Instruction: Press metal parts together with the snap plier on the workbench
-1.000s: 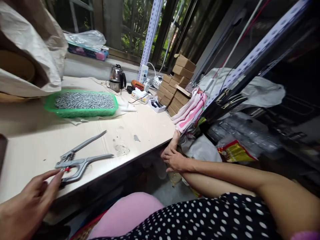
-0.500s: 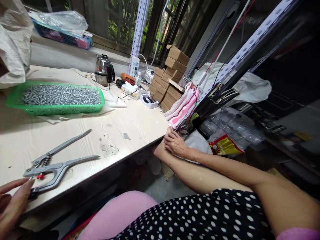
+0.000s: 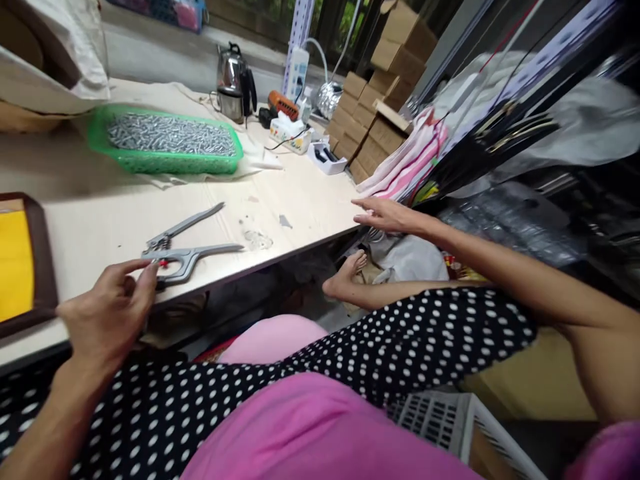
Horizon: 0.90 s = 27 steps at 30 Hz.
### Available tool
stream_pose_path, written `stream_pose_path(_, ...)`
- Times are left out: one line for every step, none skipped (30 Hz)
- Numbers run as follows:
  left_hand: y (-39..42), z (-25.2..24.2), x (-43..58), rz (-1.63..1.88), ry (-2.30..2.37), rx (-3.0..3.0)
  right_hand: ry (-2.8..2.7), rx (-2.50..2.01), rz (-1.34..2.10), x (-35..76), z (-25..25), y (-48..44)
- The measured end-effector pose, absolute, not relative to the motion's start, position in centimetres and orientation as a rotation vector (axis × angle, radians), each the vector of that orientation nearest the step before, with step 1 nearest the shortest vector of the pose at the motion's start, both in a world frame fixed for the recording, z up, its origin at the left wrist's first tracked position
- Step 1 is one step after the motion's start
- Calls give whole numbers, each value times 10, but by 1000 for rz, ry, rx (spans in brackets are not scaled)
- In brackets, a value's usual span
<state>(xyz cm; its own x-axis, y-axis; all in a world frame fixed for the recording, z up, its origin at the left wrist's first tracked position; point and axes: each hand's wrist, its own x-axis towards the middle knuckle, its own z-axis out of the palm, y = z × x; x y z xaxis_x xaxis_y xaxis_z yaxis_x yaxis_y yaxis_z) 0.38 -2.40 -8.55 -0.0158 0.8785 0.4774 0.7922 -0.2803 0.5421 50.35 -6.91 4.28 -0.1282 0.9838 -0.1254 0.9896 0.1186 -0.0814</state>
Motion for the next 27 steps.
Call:
stream_pose_path(-24,-85,5,1164,1825,2182,2346,2014,-224,500,36,-68)
stream_pose_path(-23,-85,6,1155,1834,2241,2373,1970,-247,493,26,-69)
stream_pose_path(-24,-84,6,1148,1835,2288,2396,1935,-273,483,14,-73)
stream_pose_path(-25,-84,6,1141,1828,2312,2417,1915,-293,470,2,-77)
stream_pose_path(-26,-83,5,1135,1818,2322,2439,1904,-295,457,-9,-83)
stream_pose_path(-28,-82,4,1134,1802,2314,2449,1918,-278,443,-19,-89)
stream_pose_path(-30,-81,3,1149,1778,2292,2466,1958,-219,431,-27,-95)
stream_pose_path(-32,-79,3,1169,1751,2254,2491,2005,-130,419,-32,-99)
stream_pose_path(-33,-77,3,1222,1727,2208,2542,2012,-46,409,-36,-101)
stream_pose_path(-33,-75,2,1280,1695,2172,2622,1981,25,399,-38,-101)
stream_pose_path(-32,-74,2,1336,1673,2138,2718,1915,60,389,-38,-99)
stream_pose_path(-31,-72,2,1381,1654,2102,2809,1854,77,379,-37,-96)
stream_pose_path(-30,-71,1,1406,1639,2062,2895,1793,80,367,-36,-91)
stream_pose_path(-29,-70,0,1416,1629,2014,2973,1735,74,355,-34,-85)
stream_pose_path(-29,-69,-1,1414,1621,1958,3041,1683,66,341,-32,-77)
stream_pose_path(-29,-67,-3,1406,1615,1897,3101,1630,59,327,-31,-68)
stream_pose_path(-29,-66,-4,1396,1612,1835,3150,1580,54,312,-30,-59)
stream_pose_path(-30,-64,-6,1388,1614,1773,3186,1534,54,298,-30,-50)
stream_pose_path(-31,-63,-7,1383,1619,1711,3205,1496,56,284,-30,-40)
stream_pose_path(-32,-60,-8,1377,1620,1651,3205,1467,60,270,-30,-32)
stream_pose_path(-32,-58,-8,1369,1615,1596,3186,1445,64,258,-30,-24)
stream_pose_path(-33,-55,-8,1359,1600,1550,3153,1426,68,247,-30,-17)
stream_pose_path(-33,-53,-8,1345,1581,1514,3112,1406,70,238,-30,-11)
stream_pose_path(-33,-51,-8,1325,1561,1484,3069,1388,71,230,-30,-7)
stream_pose_path(-33,-49,-7,1299,1541,1459,3025,1383,74,224,-30,-3)
stream_pose_path(-33,-49,-6,1268,1526,1437,2986,1390,77,220,-30,-1)
stream_pose_path(-32,-49,-6,1232,1516,1420,2952,1407,82,217,-31,1)
